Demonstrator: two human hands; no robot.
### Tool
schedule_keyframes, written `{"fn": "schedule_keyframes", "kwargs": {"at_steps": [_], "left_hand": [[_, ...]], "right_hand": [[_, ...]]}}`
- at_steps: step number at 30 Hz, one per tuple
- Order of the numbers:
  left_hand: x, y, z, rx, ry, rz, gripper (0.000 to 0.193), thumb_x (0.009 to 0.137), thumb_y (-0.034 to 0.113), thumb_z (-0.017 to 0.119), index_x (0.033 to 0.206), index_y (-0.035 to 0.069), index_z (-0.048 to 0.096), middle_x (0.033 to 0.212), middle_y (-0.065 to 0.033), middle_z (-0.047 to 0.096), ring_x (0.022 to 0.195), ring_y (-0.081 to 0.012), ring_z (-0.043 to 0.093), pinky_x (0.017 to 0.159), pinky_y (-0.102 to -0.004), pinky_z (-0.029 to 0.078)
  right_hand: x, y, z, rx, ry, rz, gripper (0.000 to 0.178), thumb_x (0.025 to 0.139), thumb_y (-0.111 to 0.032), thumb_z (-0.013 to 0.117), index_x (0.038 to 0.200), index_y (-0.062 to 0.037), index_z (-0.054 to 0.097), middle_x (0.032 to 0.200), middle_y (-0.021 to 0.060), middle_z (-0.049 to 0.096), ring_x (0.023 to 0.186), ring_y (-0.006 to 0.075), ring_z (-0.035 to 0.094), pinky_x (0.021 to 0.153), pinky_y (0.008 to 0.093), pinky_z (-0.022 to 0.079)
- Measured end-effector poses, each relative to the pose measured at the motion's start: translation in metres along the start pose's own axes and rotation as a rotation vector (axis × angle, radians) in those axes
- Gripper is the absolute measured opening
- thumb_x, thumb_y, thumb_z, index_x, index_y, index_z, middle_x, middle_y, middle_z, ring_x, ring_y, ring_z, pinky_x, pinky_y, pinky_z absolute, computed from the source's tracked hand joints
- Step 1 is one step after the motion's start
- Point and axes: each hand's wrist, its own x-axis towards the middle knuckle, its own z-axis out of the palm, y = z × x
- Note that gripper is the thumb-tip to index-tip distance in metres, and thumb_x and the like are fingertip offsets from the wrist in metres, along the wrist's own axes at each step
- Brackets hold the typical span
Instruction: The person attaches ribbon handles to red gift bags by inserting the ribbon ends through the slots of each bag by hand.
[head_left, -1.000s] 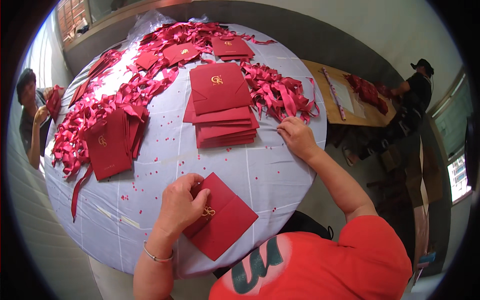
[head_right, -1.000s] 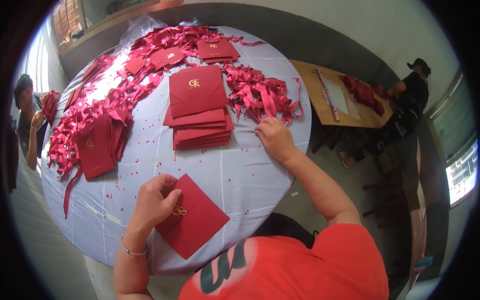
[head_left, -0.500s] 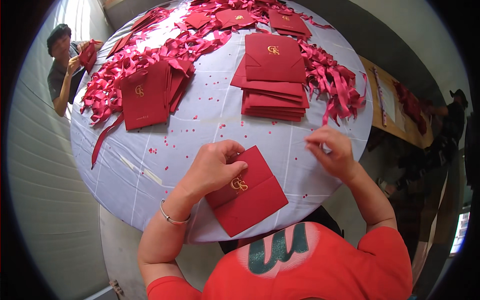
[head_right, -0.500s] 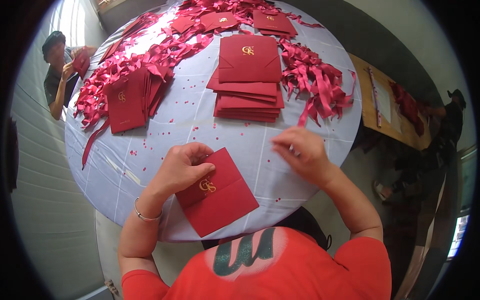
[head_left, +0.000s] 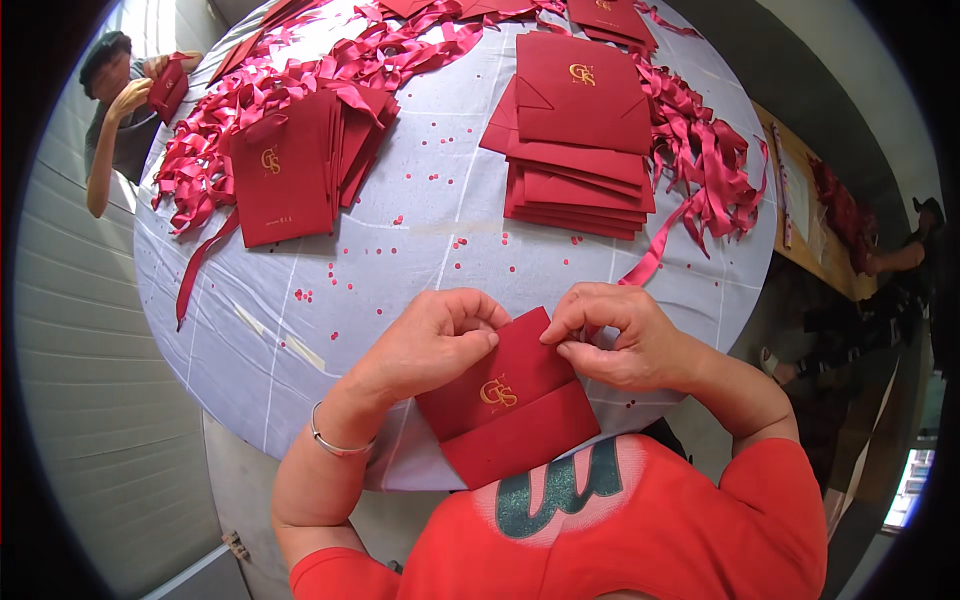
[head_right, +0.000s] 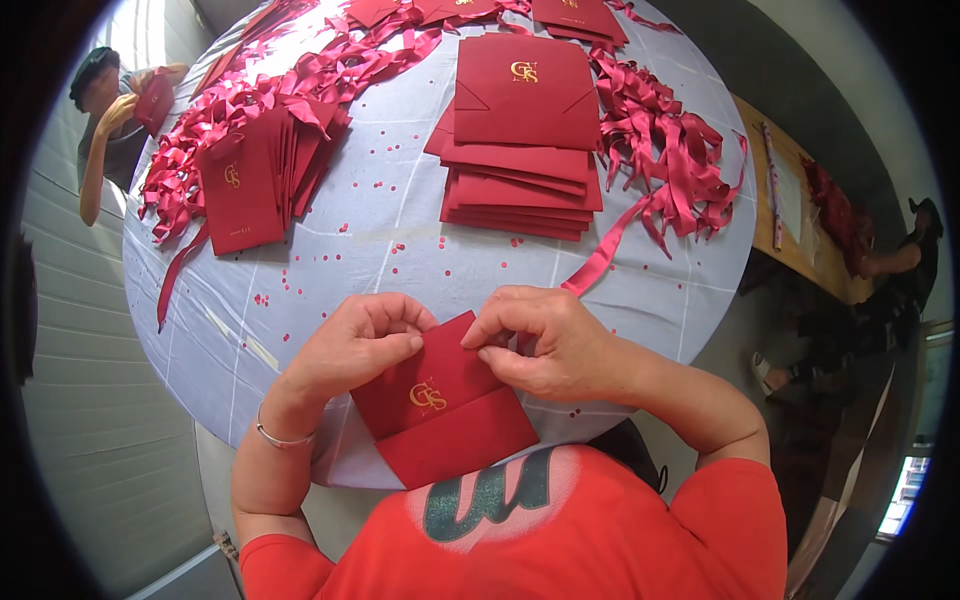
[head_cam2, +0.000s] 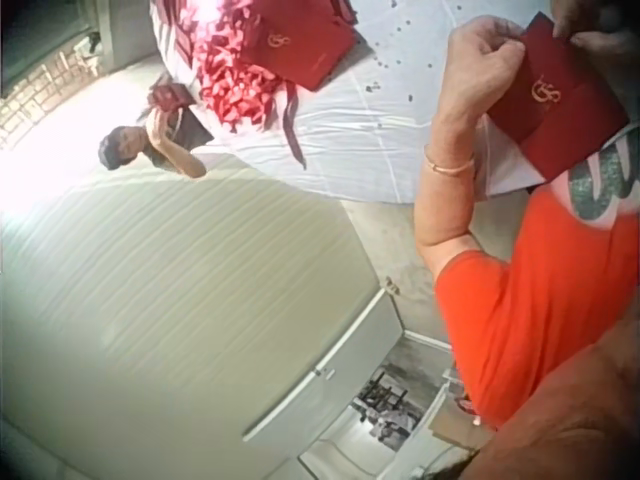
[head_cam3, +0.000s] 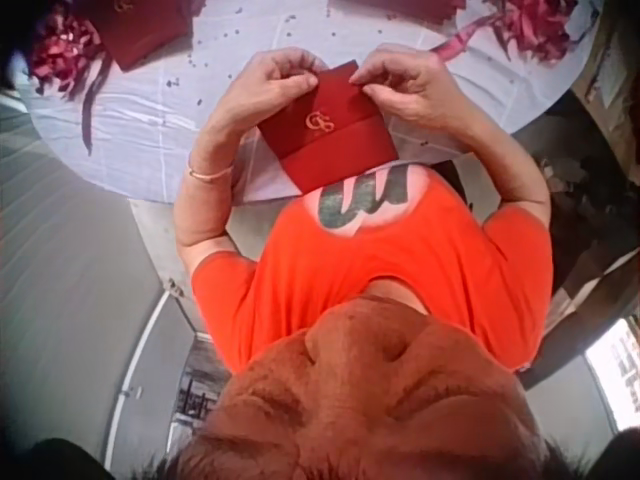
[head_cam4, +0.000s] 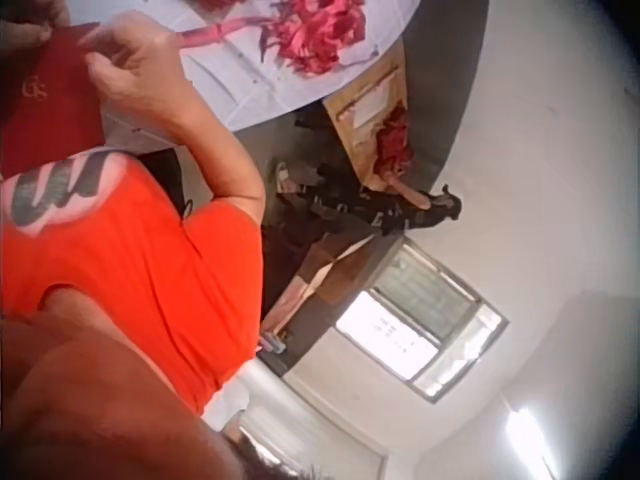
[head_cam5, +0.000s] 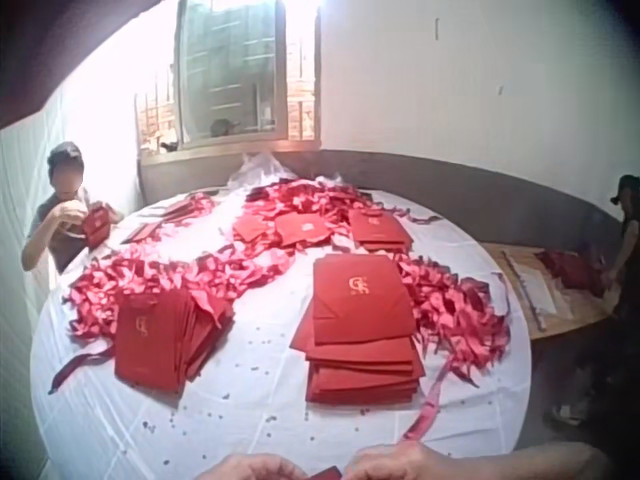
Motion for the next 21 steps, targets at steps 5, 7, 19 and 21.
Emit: {"fn": "schedule_keyframes", "kwargs": {"at_steps": [5,7,19,21], "left_hand": [[0.002,-0.004,0.000,-0.100,-0.029,-0.047,0.017,0.092,0.002,0.054,0.104,-0.004,0.064,0.088,-0.0012,0.066,0.080,-0.0050,0.060,0.070,-0.0208,0.049],[0.002,-0.004,-0.002,-0.063,-0.073,-0.052,0.019,0.095,0.005,0.055,0.110,-0.005,0.061,0.095,-0.0032,0.069,0.085,-0.0055,0.062,0.075,-0.0201,0.049],[0.003,-0.008,0.008,0.056,0.055,0.031,0.019,0.091,0.003,0.053,0.101,-0.005,0.066,0.082,-0.0009,0.067,0.077,-0.0053,0.059,0.069,-0.0236,0.050],[0.004,-0.010,0.009,0.066,0.071,0.042,0.018,0.090,0.003,0.053,0.100,-0.005,0.066,0.081,-0.0008,0.067,0.076,-0.0053,0.058,0.067,-0.0240,0.050]], "right_hand": [[0.002,0.003,0.002,-0.112,0.018,-0.081,0.013,0.081,0.004,0.073,0.093,0.0008,0.070,0.084,0.0097,0.068,0.073,0.0187,0.066,0.063,0.0281,0.052],[0.003,0.004,0.005,-0.123,0.034,-0.126,0.014,0.081,0.005,0.074,0.094,0.0009,0.069,0.083,0.0099,0.068,0.073,0.0194,0.067,0.061,0.0285,0.052],[0.009,0.006,0.024,-0.346,0.117,-0.342,0.017,0.074,-0.003,0.075,0.086,-0.0052,0.063,0.079,0.0088,0.063,0.068,0.0272,0.064,0.058,0.0355,0.052],[0.010,0.005,0.025,-0.380,0.117,-0.368,0.017,0.073,-0.003,0.074,0.085,-0.0052,0.062,0.077,0.0087,0.062,0.067,0.0271,0.064,0.058,0.0357,0.052]]}}
